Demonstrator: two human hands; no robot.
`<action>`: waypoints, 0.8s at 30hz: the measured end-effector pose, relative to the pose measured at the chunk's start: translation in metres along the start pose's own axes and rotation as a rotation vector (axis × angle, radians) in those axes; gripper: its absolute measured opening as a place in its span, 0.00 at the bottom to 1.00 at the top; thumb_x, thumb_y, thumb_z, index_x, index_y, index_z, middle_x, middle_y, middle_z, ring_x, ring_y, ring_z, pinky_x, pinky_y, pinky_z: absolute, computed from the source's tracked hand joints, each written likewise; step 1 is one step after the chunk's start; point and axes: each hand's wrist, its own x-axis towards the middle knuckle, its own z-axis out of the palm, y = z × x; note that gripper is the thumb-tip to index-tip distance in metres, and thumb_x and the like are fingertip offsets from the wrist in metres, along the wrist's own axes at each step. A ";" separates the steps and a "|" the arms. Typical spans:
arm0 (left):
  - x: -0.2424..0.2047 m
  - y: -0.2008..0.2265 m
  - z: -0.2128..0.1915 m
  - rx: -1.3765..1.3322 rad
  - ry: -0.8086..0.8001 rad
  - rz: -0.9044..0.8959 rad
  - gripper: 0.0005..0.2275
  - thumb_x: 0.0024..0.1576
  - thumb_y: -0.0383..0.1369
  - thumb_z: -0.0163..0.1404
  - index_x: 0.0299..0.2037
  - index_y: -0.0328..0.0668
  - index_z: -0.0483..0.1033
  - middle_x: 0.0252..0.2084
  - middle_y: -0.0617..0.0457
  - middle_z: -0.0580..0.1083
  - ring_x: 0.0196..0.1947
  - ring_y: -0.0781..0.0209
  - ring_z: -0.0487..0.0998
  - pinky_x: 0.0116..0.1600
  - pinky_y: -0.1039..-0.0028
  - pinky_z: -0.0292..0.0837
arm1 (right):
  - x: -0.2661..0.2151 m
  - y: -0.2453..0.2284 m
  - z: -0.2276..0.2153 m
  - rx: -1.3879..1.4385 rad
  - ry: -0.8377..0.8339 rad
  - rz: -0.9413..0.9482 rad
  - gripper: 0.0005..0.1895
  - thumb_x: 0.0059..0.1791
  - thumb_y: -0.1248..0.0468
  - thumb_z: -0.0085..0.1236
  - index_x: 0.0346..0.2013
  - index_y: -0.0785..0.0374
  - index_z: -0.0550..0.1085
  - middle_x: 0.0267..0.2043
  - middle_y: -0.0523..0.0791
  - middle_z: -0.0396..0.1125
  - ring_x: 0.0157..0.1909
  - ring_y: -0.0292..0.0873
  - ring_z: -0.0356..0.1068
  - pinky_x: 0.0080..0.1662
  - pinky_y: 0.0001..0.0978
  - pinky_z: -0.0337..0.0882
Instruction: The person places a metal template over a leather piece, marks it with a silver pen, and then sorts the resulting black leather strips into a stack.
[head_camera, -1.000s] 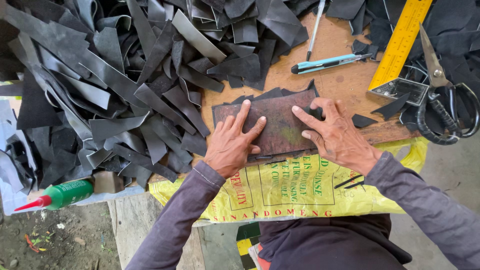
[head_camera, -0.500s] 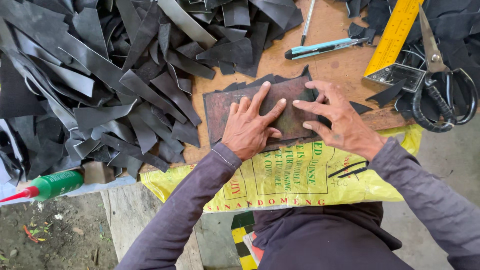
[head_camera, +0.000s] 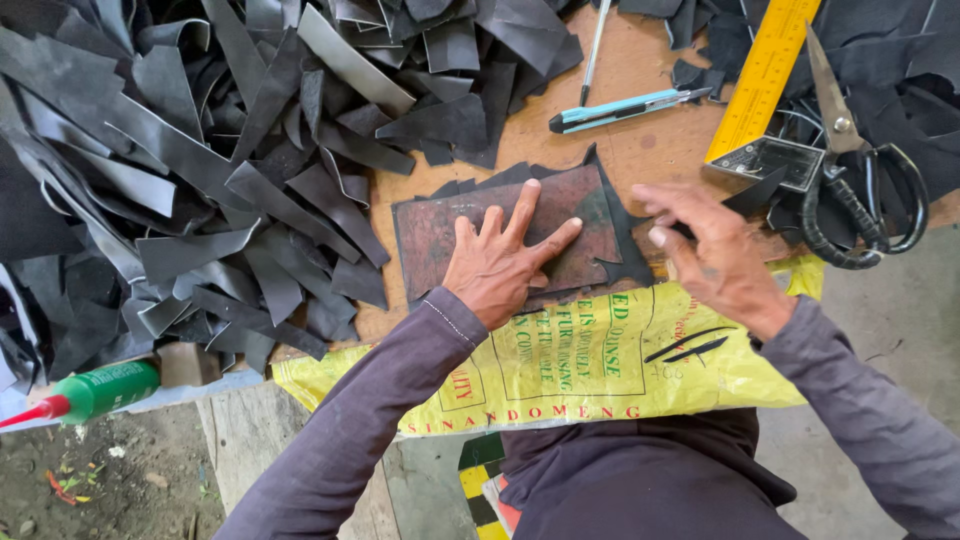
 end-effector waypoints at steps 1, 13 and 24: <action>0.002 0.000 -0.001 0.007 -0.008 -0.003 0.34 0.50 0.43 0.60 0.70 0.74 0.63 0.73 0.40 0.54 0.50 0.46 0.67 0.46 0.52 0.61 | -0.001 -0.001 0.003 0.013 -0.019 -0.011 0.26 0.48 0.77 0.50 0.62 0.67 0.71 0.58 0.50 0.70 0.52 0.43 0.72 0.55 0.31 0.72; 0.004 -0.001 -0.001 -0.028 -0.008 -0.015 0.34 0.50 0.43 0.60 0.69 0.76 0.63 0.72 0.40 0.55 0.50 0.47 0.68 0.46 0.52 0.61 | 0.007 0.004 0.009 -0.128 -0.040 -0.146 0.21 0.46 0.76 0.57 0.54 0.65 0.75 0.54 0.51 0.72 0.54 0.49 0.72 0.54 0.37 0.72; -0.012 -0.015 0.015 -0.265 0.101 -0.037 0.33 0.49 0.39 0.62 0.68 0.59 0.66 0.76 0.49 0.55 0.51 0.50 0.68 0.51 0.57 0.61 | 0.017 -0.018 0.034 -0.352 -0.123 -0.253 0.27 0.43 0.63 0.66 0.57 0.62 0.75 0.61 0.52 0.61 0.53 0.54 0.63 0.57 0.46 0.64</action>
